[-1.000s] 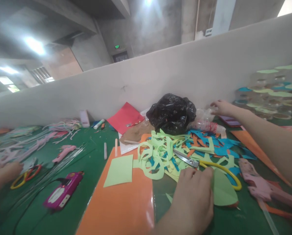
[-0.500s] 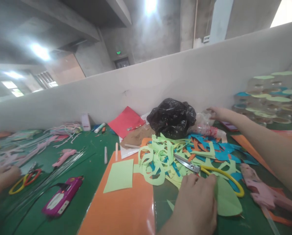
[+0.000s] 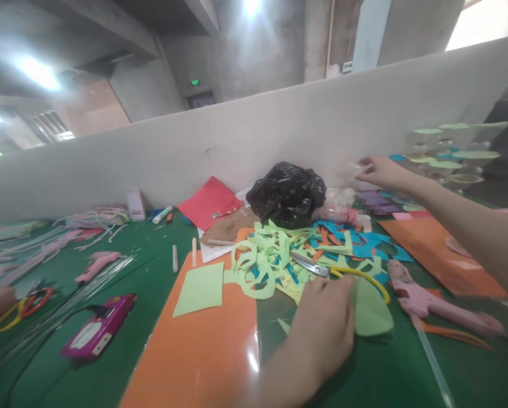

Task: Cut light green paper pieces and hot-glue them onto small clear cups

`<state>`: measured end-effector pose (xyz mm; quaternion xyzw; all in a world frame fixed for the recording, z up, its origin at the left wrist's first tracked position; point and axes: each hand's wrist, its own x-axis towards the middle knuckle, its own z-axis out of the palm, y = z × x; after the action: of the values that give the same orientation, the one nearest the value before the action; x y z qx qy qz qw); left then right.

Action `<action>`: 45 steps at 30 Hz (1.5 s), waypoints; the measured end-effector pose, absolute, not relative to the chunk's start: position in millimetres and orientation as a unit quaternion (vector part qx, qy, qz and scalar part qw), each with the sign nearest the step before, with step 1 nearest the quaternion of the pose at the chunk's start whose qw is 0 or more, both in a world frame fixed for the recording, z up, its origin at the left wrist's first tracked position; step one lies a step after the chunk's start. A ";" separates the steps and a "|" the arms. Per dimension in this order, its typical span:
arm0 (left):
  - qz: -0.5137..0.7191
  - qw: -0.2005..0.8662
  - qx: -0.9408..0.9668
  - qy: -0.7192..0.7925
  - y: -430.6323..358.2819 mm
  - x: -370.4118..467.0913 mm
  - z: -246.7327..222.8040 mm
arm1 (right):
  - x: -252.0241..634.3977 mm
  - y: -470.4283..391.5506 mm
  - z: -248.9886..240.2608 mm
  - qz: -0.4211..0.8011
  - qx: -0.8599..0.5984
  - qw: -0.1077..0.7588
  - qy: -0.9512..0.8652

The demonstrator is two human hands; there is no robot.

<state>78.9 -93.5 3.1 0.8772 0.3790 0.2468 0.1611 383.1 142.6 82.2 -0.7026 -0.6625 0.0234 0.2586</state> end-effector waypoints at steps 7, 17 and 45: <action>0.363 0.177 0.807 0.431 -77.4 68.1 8.2 | 346.6 -4.7 76.7 0.146 -0.603 0.365 -0.694; 0.339 0.081 0.803 0.483 -52.5 54.7 6.3 | 273.5 -106.7 13.9 0.161 -0.418 0.383 -0.808; 0.441 0.152 0.746 0.475 -28.3 49.3 -13.8 | 255.8 -117.3 -5.1 0.166 -0.448 0.177 -0.861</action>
<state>49.3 -28.3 -13.8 0.7462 0.4747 0.4413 0.1521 255.8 -117.3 -5.1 -0.4475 -0.8607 0.1664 0.1767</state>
